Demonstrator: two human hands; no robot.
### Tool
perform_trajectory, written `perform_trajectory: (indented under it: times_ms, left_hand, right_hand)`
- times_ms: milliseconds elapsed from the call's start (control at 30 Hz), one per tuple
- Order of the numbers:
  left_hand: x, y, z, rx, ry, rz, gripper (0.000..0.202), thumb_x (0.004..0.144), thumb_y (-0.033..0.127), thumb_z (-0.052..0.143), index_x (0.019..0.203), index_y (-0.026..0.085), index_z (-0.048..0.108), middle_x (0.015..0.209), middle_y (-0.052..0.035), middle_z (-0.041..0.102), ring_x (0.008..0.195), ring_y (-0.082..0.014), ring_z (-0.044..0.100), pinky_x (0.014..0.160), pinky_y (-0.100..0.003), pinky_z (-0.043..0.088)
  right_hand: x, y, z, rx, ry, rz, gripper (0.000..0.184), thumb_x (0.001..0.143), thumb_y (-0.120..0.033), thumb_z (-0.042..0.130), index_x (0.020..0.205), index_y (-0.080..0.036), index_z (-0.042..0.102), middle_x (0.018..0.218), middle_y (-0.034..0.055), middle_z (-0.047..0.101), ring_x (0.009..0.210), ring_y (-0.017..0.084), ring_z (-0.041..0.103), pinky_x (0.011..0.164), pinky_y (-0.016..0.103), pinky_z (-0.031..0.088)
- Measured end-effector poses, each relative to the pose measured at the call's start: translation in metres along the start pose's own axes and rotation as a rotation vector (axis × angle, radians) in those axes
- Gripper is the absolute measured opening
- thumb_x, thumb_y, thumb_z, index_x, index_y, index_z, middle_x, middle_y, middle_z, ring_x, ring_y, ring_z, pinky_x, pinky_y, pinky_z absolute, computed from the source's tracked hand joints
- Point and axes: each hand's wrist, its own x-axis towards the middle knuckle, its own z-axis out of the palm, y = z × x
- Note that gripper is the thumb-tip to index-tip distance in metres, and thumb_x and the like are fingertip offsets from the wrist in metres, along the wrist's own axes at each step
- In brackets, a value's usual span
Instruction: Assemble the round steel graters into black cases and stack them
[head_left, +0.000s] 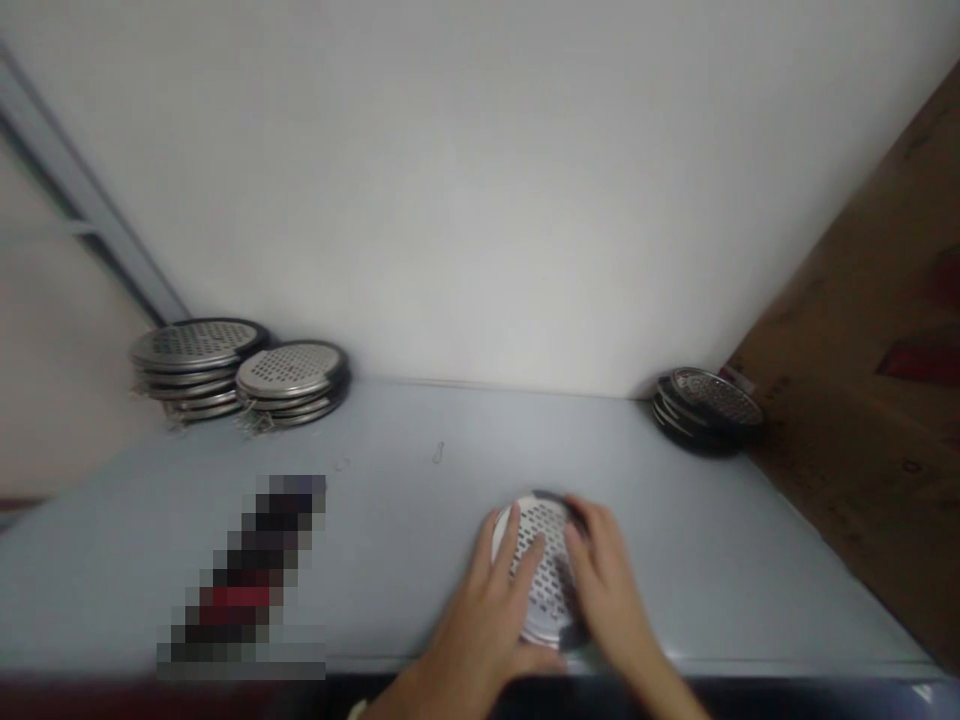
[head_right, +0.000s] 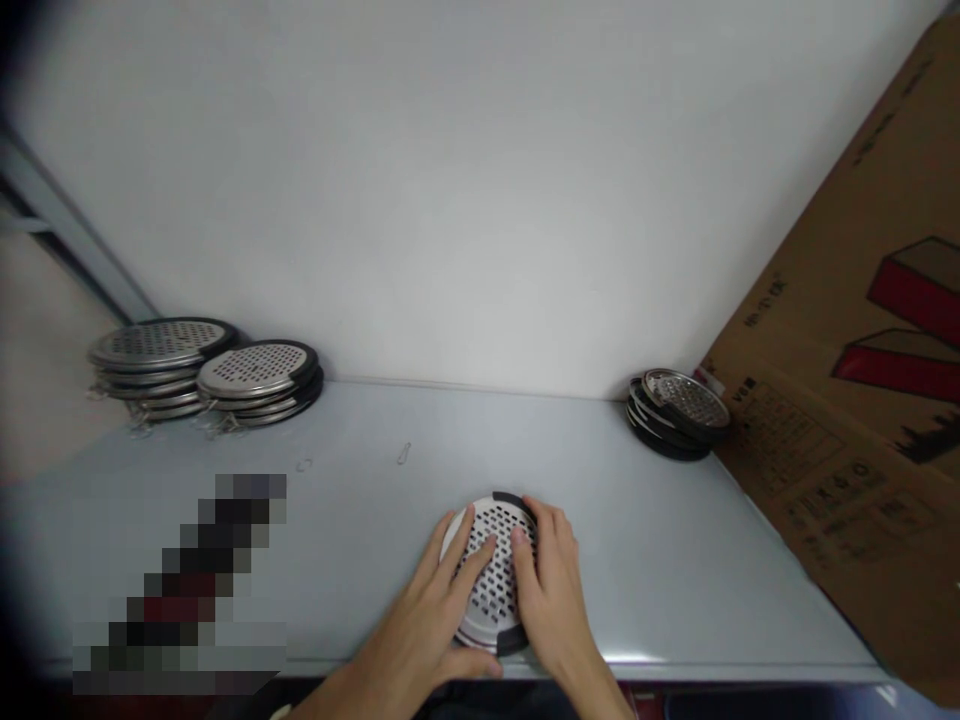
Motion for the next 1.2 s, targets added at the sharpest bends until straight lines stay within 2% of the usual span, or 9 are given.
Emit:
perform_trajectory:
  times_ms: [133, 233, 300, 400, 533, 800, 900, 1067, 1200]
  left_hand:
    - [0.007, -0.005, -0.018, -0.058, -0.047, 0.052, 0.115, 0.061, 0.064, 0.088, 0.155, 0.02, 0.04, 0.168, -0.0225, 0.021, 0.154, -0.046, 0.011, 0.117, -0.067, 0.032]
    - [0.023, -0.032, -0.045, -0.037, 0.009, 0.095, 0.069, 0.088, 0.058, 0.069, 0.147, 0.026, 0.052, 0.162, -0.0136, 0.041, 0.154, -0.0355, 0.026, 0.119, -0.059, 0.035]
    - [0.038, -0.06, -0.064, 0.076, 0.17, 0.035, 0.038, 0.105, 0.038, 0.046, 0.134, 0.021, 0.063, 0.153, -0.0124, 0.054, 0.149, -0.0304, 0.038, 0.12, -0.057, 0.035]
    - [0.057, -0.105, -0.079, 0.242, 0.321, -0.051, 0.045, 0.102, 0.018, 0.031, 0.132, 0.01, 0.063, 0.149, -0.0198, 0.056, 0.144, -0.0324, 0.045, 0.118, -0.059, 0.036]
    - [0.048, -0.144, -0.072, 0.253, 0.201, -0.012, 0.046, 0.096, 0.021, 0.034, 0.126, 0.011, 0.067, 0.137, -0.0185, 0.067, 0.131, -0.0314, 0.06, 0.113, -0.051, 0.045]
    - [0.011, -0.123, -0.08, 0.099, 0.156, -0.134, 0.037, 0.096, 0.033, 0.042, 0.101, 0.02, 0.075, 0.111, -0.0113, 0.076, 0.105, -0.0293, 0.072, 0.098, -0.041, 0.055]
    - [0.009, -0.116, -0.094, 0.016, 0.159, -0.181, 0.031, 0.09, 0.035, 0.05, 0.105, 0.02, 0.073, 0.107, -0.0088, 0.075, 0.097, -0.0269, 0.072, 0.09, -0.037, 0.056]
    - [0.003, -0.123, -0.099, 0.059, 0.087, -0.283, 0.024, 0.089, 0.022, 0.048, 0.102, 0.018, 0.068, 0.098, -0.0087, 0.074, 0.092, -0.0243, 0.07, 0.087, -0.035, 0.053]
    - [-0.002, -0.129, -0.092, 0.142, 0.021, -0.249, 0.024, 0.088, 0.012, 0.046, 0.098, 0.018, 0.067, 0.1, -0.0099, 0.074, 0.094, -0.0238, 0.069, 0.089, -0.034, 0.049]
  right_hand:
    - [-0.002, 0.003, 0.0, 0.035, 0.063, -0.032, 0.037, 0.102, -0.045, 0.05, 0.13, -0.023, 0.058, 0.132, 0.0124, 0.061, 0.125, 0.029, 0.055, 0.11, 0.053, 0.044]
    - [-0.004, 0.002, 0.002, -0.012, 0.078, -0.096, 0.034, 0.101, -0.044, 0.053, 0.127, -0.023, 0.06, 0.131, 0.0128, 0.061, 0.123, 0.029, 0.057, 0.108, 0.053, 0.047]
    - [-0.006, -0.001, 0.003, -0.087, 0.077, -0.152, 0.033, 0.099, -0.043, 0.056, 0.126, -0.024, 0.061, 0.135, 0.0133, 0.059, 0.127, 0.031, 0.056, 0.109, 0.054, 0.047]
    - [-0.012, -0.001, 0.0, -0.229, 0.014, -0.3, 0.044, 0.096, -0.047, 0.061, 0.134, -0.026, 0.059, 0.147, 0.0126, 0.054, 0.138, 0.035, 0.049, 0.112, 0.058, 0.045]
    - [-0.032, 0.014, -0.008, -0.45, -0.172, -0.565, 0.08, 0.087, -0.06, 0.069, 0.154, -0.026, 0.042, 0.154, 0.0144, 0.051, 0.14, 0.044, 0.048, 0.108, 0.065, 0.045]
    - [-0.057, 0.042, -0.029, -0.549, -0.143, -0.873, 0.035, 0.102, -0.03, 0.054, 0.137, -0.031, 0.059, 0.124, 0.0061, 0.076, 0.116, 0.031, 0.071, 0.089, 0.044, 0.061]
    - [-0.051, 0.024, -0.031, -0.322, -0.112, -0.779, 0.032, 0.1, -0.042, 0.056, 0.129, -0.028, 0.06, 0.116, 0.0074, 0.078, 0.11, 0.029, 0.072, 0.094, 0.044, 0.058]
    - [-0.004, -0.014, -0.024, -0.06, 0.168, -0.223, 0.033, 0.1, -0.05, 0.053, 0.113, -0.023, 0.066, 0.101, 0.0096, 0.077, 0.09, 0.026, 0.074, 0.077, 0.033, 0.058]
    - [0.062, -0.025, -0.012, -0.083, -0.152, -0.066, 0.04, 0.102, -0.048, 0.049, 0.103, -0.018, 0.075, 0.101, 0.0098, 0.079, 0.093, 0.026, 0.073, 0.083, 0.033, 0.054]
